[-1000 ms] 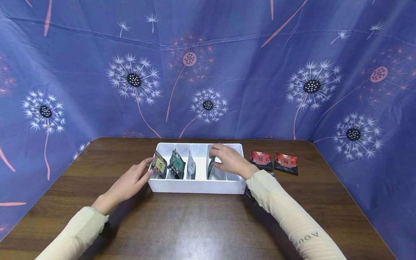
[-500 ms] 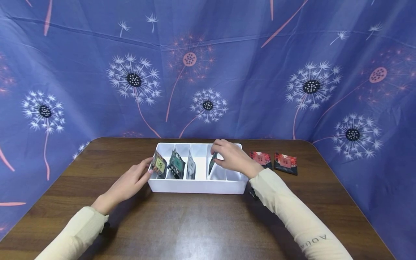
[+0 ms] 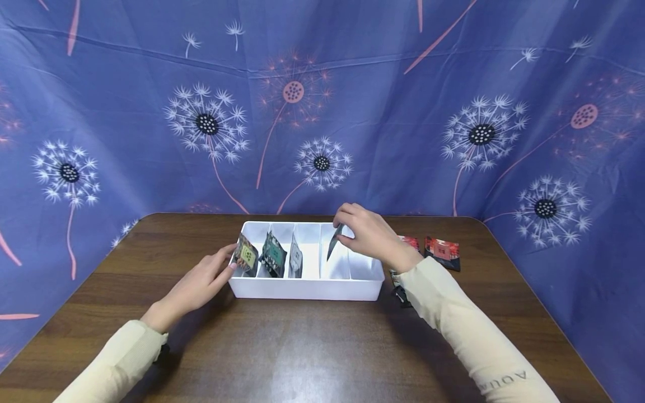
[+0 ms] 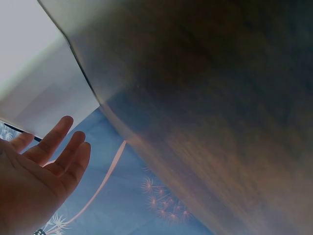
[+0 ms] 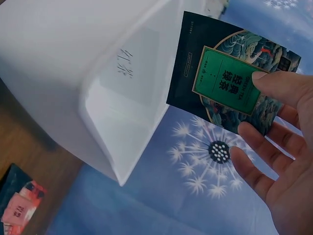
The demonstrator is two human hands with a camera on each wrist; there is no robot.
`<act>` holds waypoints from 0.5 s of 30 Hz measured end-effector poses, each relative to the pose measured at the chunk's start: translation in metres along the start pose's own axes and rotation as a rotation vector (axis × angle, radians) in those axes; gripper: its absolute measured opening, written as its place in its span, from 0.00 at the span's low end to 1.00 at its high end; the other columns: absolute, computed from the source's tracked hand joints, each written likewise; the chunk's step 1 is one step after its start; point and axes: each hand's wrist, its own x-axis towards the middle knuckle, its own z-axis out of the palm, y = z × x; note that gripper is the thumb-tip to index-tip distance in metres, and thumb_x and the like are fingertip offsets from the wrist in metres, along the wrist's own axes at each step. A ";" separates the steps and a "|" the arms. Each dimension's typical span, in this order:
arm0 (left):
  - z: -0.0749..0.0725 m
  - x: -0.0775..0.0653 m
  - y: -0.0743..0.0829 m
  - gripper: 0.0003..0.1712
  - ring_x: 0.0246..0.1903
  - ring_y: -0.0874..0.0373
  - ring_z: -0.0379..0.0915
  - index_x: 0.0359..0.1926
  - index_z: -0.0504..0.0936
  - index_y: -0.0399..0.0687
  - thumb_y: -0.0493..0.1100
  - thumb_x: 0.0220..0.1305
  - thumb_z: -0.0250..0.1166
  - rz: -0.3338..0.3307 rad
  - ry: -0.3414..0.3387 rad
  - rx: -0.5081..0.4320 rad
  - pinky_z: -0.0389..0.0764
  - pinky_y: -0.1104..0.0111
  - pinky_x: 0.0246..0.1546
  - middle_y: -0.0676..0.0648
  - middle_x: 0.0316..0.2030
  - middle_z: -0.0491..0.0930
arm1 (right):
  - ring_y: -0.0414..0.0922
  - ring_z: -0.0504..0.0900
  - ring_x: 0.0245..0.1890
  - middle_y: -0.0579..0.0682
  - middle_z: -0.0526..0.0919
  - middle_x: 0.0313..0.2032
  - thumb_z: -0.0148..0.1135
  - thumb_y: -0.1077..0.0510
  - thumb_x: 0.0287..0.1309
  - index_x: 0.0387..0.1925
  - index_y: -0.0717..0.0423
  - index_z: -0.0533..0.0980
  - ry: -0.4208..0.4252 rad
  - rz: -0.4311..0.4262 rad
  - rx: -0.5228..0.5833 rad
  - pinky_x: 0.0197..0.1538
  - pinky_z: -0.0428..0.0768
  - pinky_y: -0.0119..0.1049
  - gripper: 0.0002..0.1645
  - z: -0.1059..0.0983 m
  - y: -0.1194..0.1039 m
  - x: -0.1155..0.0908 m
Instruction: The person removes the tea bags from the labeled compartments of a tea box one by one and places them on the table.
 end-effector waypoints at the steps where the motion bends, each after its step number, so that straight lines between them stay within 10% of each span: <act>1: 0.000 0.000 0.000 0.32 0.57 0.46 0.67 0.67 0.56 0.54 0.62 0.68 0.41 -0.001 0.000 0.001 0.69 0.50 0.54 0.46 0.58 0.71 | 0.42 0.75 0.39 0.44 0.76 0.38 0.67 0.58 0.48 0.34 0.51 0.77 0.006 0.005 0.003 0.36 0.76 0.38 0.09 -0.002 0.000 0.000; 15: 0.001 0.001 -0.001 0.32 0.55 0.46 0.68 0.67 0.56 0.54 0.62 0.68 0.42 0.002 0.005 0.008 0.69 0.51 0.53 0.46 0.58 0.72 | 0.44 0.75 0.37 0.47 0.77 0.40 0.66 0.61 0.48 0.35 0.52 0.77 0.082 0.038 0.012 0.35 0.74 0.42 0.10 -0.029 0.015 -0.016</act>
